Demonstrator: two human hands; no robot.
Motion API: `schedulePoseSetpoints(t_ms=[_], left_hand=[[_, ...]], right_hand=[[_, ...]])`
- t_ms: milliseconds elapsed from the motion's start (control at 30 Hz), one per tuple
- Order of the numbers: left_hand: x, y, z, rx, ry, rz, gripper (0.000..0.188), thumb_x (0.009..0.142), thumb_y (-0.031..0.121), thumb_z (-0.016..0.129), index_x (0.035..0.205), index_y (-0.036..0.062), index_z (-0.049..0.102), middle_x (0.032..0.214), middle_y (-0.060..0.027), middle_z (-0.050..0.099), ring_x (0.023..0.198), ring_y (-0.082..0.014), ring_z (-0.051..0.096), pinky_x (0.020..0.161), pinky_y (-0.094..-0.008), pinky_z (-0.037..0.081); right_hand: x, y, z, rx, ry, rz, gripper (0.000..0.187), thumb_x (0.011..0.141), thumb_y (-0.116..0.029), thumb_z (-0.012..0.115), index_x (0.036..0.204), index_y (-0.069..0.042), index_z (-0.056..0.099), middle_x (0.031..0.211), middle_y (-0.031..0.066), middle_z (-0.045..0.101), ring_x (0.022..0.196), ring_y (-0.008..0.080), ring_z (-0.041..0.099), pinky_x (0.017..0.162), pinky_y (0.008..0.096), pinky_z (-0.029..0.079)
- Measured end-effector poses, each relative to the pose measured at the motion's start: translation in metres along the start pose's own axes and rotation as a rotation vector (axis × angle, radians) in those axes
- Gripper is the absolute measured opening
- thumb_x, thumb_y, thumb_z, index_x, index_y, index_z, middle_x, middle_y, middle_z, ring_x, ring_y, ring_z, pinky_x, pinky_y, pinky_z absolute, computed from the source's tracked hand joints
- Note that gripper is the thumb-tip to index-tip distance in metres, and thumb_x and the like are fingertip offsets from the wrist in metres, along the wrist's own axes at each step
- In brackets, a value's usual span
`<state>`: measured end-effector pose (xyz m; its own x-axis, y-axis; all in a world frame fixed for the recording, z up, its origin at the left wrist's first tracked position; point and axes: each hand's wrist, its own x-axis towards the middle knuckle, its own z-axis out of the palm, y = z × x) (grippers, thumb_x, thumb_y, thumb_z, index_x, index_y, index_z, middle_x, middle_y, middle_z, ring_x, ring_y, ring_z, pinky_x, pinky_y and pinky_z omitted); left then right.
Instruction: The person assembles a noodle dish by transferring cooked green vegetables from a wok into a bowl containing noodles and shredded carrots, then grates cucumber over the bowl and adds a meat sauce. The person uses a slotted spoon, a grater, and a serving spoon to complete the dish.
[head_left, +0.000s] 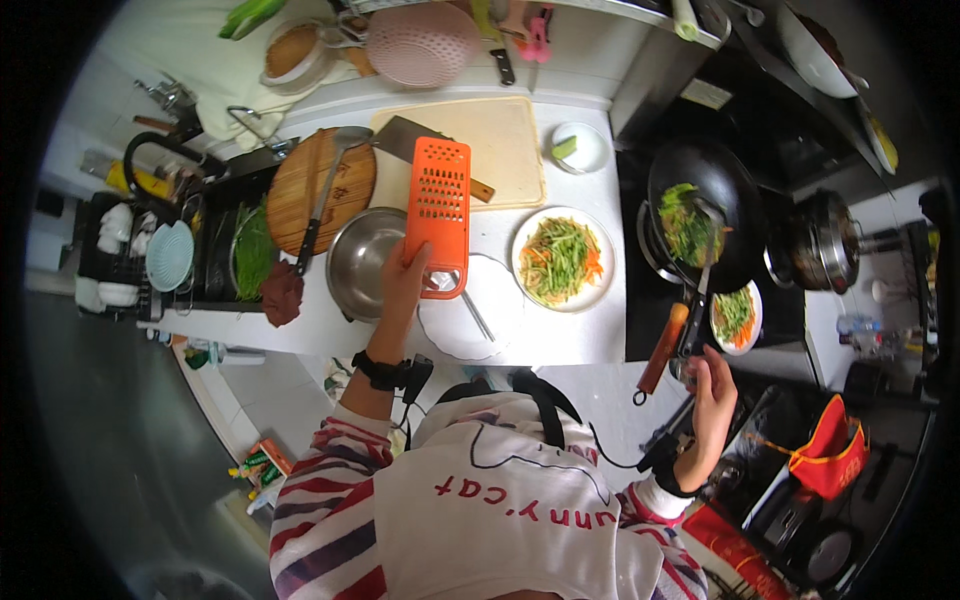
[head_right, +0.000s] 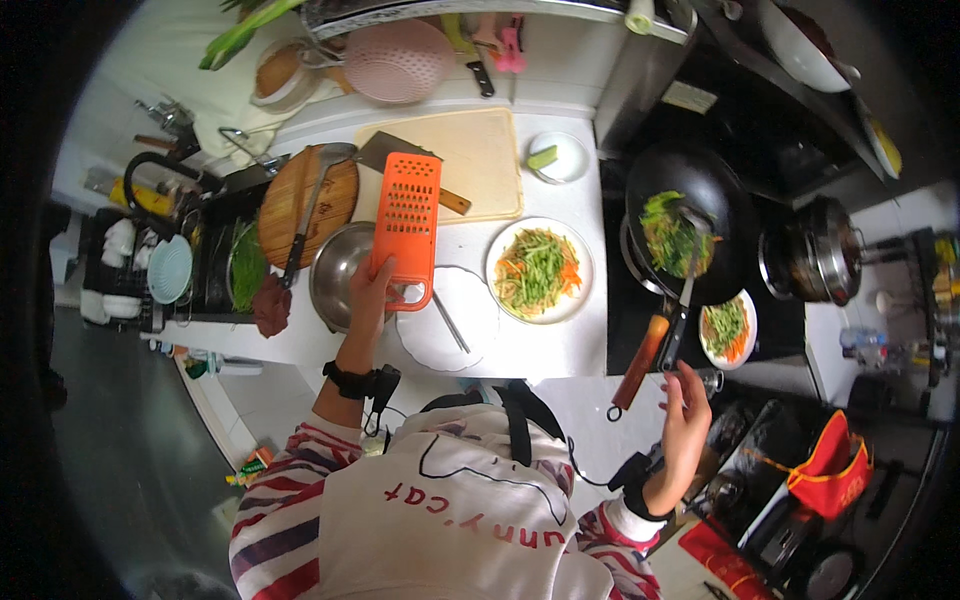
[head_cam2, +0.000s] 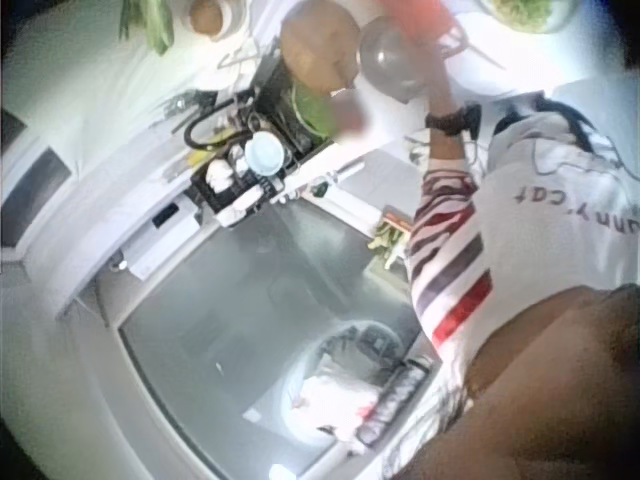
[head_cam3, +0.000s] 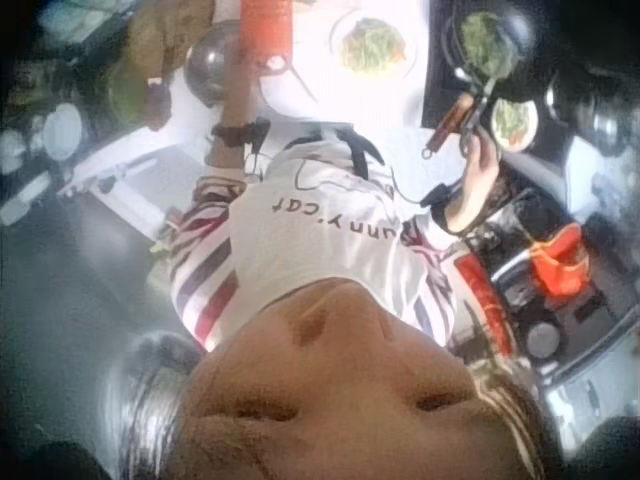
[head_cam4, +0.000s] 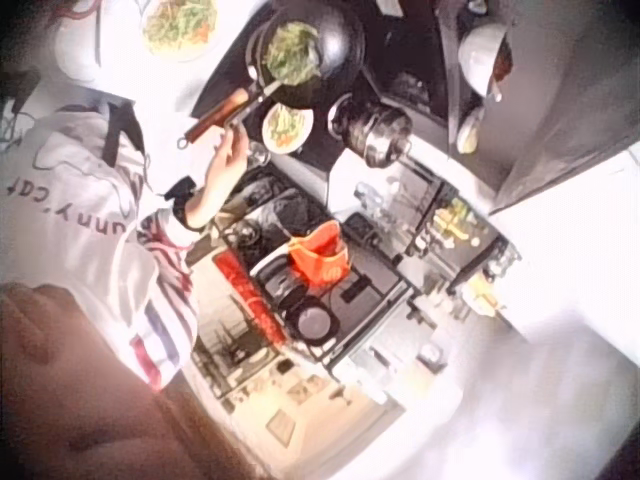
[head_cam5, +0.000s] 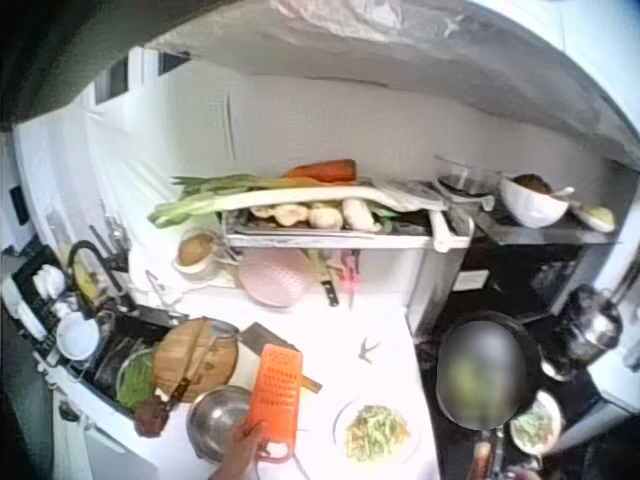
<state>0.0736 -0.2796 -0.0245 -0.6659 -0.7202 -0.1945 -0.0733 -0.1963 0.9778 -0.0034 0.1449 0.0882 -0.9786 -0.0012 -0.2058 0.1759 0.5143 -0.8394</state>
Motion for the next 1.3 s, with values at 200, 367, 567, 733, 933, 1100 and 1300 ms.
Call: schedulePoseSetpoints(t_ms=[200, 367, 567, 733, 933, 1100, 1300], left_hand=[[0.008, 0.007, -0.079, -0.013, 0.180, 0.080, 0.029, 0.086, 0.018, 0.064, 0.110, 0.0018, 0.060, 0.087, -0.0024, 0.066, 0.056, -0.0076, 0.058, 0.044, -0.0203, 0.046], [0.026, 0.004, -0.179, 0.093, 0.428, 0.151, 0.027, 0.087, 0.019, 0.062, 0.108, 0.0021, 0.061, 0.083, -0.0027, 0.066, 0.054, -0.0081, 0.059, 0.044, -0.0201, 0.046], [0.095, 0.007, -0.227, 0.077, 0.344, 0.133, 0.025, 0.090, 0.021, 0.058, 0.105, 0.0007, 0.061, 0.080, -0.0060, 0.066, 0.058, -0.0144, 0.064, 0.045, -0.0210, 0.047], [0.169, -0.009, -0.210, -0.063, 0.220, 0.026, 0.026, 0.090, 0.018, 0.057, 0.109, 0.0006, 0.057, 0.094, -0.0092, 0.065, 0.072, -0.0208, 0.067, 0.055, -0.0280, 0.052], [0.233, -0.036, -0.230, -0.073, 0.301, -0.077, 0.035, 0.088, 0.016, 0.059, 0.120, 0.0006, 0.054, 0.103, -0.0119, 0.063, 0.077, -0.0242, 0.065, 0.066, -0.0342, 0.053], [0.272, -0.061, -0.265, 0.719, 0.488, -0.102, 0.045, 0.079, 0.027, 0.066, 0.116, 0.0029, 0.060, 0.111, -0.0147, 0.062, 0.100, -0.0284, 0.059, 0.085, -0.0384, 0.045], [0.302, -0.090, -0.289, 0.516, 0.303, -0.121, 0.039, 0.078, 0.023, 0.065, 0.110, 0.0005, 0.062, 0.110, -0.0163, 0.063, 0.101, -0.0278, 0.059, 0.086, -0.0369, 0.044]], right_hand=[[0.014, 0.023, -0.015, 0.020, -0.009, -0.037, 0.033, 0.094, -0.019, 0.052, 0.122, -0.001, 0.053, 0.097, 0.0034, 0.064, 0.080, 0.0081, 0.058, 0.063, 0.0195, 0.044], [0.026, 0.024, -0.012, -0.021, -0.083, -0.033, 0.033, 0.094, -0.019, 0.051, 0.122, 0.000, 0.052, 0.093, 0.0022, 0.064, 0.076, 0.0057, 0.056, 0.062, 0.0186, 0.043], [0.033, 0.016, 0.004, -0.034, -0.098, 0.009, 0.031, 0.093, -0.018, 0.053, 0.118, 0.000, 0.055, 0.090, 0.0019, 0.062, 0.074, 0.0064, 0.055, 0.062, 0.0206, 0.045], [0.020, 0.019, 0.002, -0.103, 0.005, -0.027, 0.031, 0.092, -0.020, 0.054, 0.117, -0.001, 0.056, 0.092, 0.0053, 0.062, 0.080, 0.0103, 0.059, 0.063, 0.0237, 0.048], [-0.019, 0.053, -0.015, -0.055, 0.102, 0.106, 0.033, 0.092, -0.019, 0.055, 0.120, -0.002, 0.055, 0.097, 0.0058, 0.062, 0.080, 0.0111, 0.058, 0.061, 0.0241, 0.048], [-0.034, 0.074, -0.010, -0.073, 0.146, 0.188, 0.034, 0.091, -0.020, 0.056, 0.118, 0.000, 0.055, 0.096, 0.0095, 0.063, 0.082, 0.0145, 0.061, 0.060, 0.0263, 0.050], [-0.025, 0.067, 0.007, -0.159, 0.173, 0.077, 0.030, 0.089, -0.018, 0.058, 0.111, 0.001, 0.059, 0.091, 0.0148, 0.065, 0.075, 0.0175, 0.063, 0.060, 0.0281, 0.049]])
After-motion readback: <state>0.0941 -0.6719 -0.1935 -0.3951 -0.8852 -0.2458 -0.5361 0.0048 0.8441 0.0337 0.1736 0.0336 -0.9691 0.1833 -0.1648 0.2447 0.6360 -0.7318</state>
